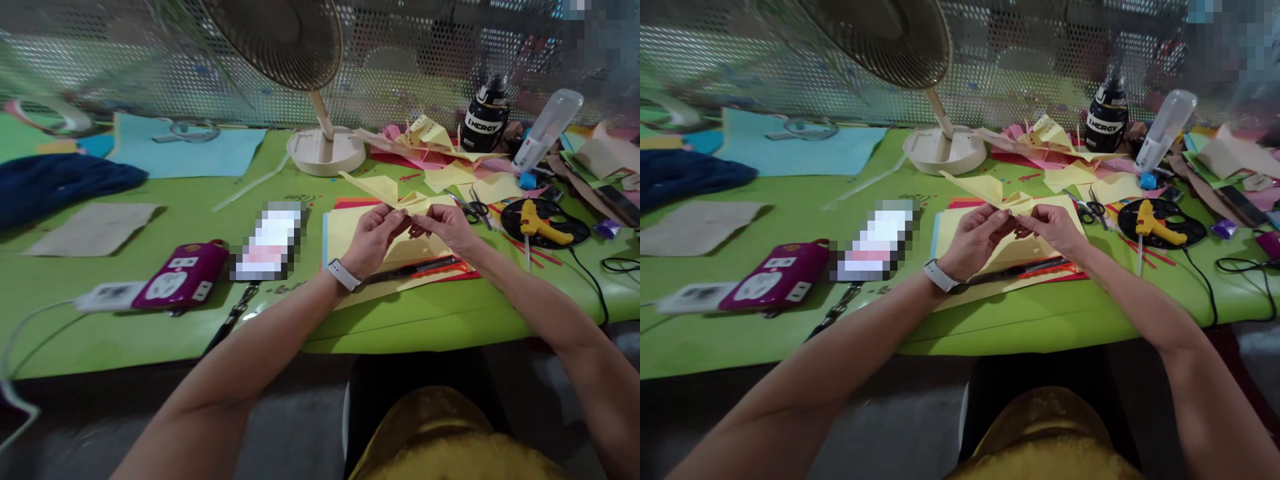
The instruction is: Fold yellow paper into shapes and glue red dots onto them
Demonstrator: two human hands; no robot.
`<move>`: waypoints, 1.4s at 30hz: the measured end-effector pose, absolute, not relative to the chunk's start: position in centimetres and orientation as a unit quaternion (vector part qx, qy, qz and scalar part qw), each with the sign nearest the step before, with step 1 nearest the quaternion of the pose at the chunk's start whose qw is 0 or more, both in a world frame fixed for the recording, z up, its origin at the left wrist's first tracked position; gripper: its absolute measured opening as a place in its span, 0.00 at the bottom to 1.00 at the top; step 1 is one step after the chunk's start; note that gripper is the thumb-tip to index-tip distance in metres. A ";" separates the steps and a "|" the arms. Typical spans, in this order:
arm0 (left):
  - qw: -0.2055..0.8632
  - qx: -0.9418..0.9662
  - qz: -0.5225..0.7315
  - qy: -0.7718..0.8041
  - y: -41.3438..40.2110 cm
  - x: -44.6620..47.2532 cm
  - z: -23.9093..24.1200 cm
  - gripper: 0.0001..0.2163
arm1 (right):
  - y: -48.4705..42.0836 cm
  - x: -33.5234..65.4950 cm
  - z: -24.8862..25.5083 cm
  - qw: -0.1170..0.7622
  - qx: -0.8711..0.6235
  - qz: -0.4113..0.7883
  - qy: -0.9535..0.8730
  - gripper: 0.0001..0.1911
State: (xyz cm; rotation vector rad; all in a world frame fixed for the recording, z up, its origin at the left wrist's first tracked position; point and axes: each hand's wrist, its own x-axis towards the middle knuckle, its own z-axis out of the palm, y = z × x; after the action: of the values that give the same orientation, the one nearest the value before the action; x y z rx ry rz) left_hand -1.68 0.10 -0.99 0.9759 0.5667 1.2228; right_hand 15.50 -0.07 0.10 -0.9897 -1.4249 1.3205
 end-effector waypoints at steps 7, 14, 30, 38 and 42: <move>0.685 0.432 0.532 0.248 -0.1 -1.6 -0.7 0.15 | -0.4 15.7 0.3 0.459 -0.396 0.568 -0.557 0.20; 0.679 0.460 0.509 0.263 -0.2 -1.7 -0.5 0.14 | -0.4 15.9 0.5 0.431 -0.430 0.555 -0.566 0.23; 0.648 0.493 0.476 0.333 -0.1 -2.2 0.1 0.23 | -0.6 15.8 0.3 0.507 -0.410 0.417 -0.634 0.25; 0.612 0.551 0.434 0.367 -0.2 -2.0 -0.1 0.26 | -0.9 15.4 -0.1 0.485 -0.419 0.397 -0.657 0.26; 0.604 0.555 0.447 0.358 -0.1 -2.0 -0.3 0.24 | -0.7 15.7 -0.1 0.465 -0.422 0.424 -0.652 0.26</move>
State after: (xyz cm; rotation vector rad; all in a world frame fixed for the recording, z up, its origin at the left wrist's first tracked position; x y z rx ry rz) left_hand -2.04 -0.13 -0.32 1.2837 0.8285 1.0342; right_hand 15.74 -0.72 -0.05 -1.0375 -1.6019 1.0417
